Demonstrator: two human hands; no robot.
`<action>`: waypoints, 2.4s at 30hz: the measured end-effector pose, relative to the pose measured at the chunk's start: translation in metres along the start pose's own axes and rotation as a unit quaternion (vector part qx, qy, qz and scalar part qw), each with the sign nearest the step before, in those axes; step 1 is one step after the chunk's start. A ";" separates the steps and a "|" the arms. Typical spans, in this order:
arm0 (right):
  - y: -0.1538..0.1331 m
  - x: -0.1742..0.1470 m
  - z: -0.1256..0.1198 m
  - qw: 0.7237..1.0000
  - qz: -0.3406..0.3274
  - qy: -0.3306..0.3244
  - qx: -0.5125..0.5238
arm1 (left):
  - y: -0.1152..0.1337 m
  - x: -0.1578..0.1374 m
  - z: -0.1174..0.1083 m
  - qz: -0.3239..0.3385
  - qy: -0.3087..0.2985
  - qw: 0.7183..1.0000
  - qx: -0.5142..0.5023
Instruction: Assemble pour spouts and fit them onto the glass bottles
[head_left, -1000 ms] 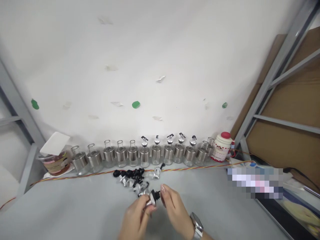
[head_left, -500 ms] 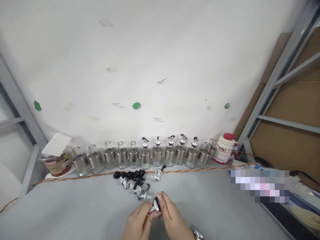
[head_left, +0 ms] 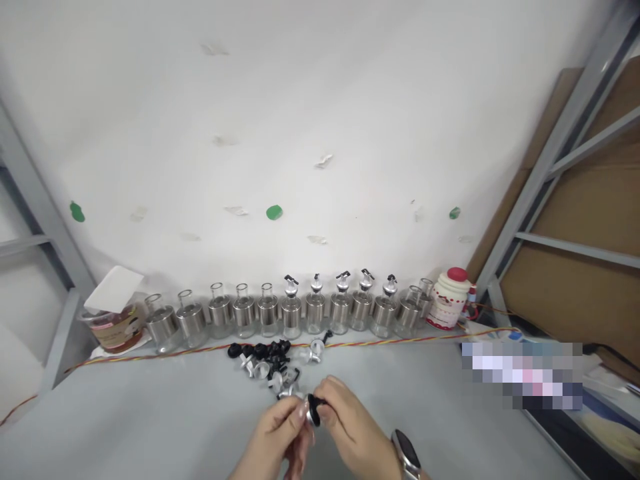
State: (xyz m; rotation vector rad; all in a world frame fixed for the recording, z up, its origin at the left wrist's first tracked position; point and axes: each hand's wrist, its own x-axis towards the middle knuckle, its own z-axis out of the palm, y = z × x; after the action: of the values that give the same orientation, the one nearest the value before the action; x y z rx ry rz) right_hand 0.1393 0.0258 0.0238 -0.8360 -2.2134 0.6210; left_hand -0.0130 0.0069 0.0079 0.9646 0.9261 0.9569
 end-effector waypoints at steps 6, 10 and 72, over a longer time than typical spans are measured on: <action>-0.001 -0.004 0.006 1.000 0.027 0.015 0.000 | -0.005 0.000 -0.002 0.018 0.007 0.998 0.058; 0.002 -0.005 0.013 0.999 0.034 0.002 0.006 | -0.007 0.002 -0.007 -0.023 -0.011 0.998 0.059; 0.121 0.070 -0.013 0.951 0.155 -0.010 -0.268 | -0.008 0.018 -0.004 -0.116 0.133 0.979 -0.101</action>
State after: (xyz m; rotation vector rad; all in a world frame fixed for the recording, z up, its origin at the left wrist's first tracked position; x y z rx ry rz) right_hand 0.1561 0.1606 -0.0135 -1.4767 -2.3192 0.1531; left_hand -0.0100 0.0227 -0.0040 0.5497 1.1149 0.9734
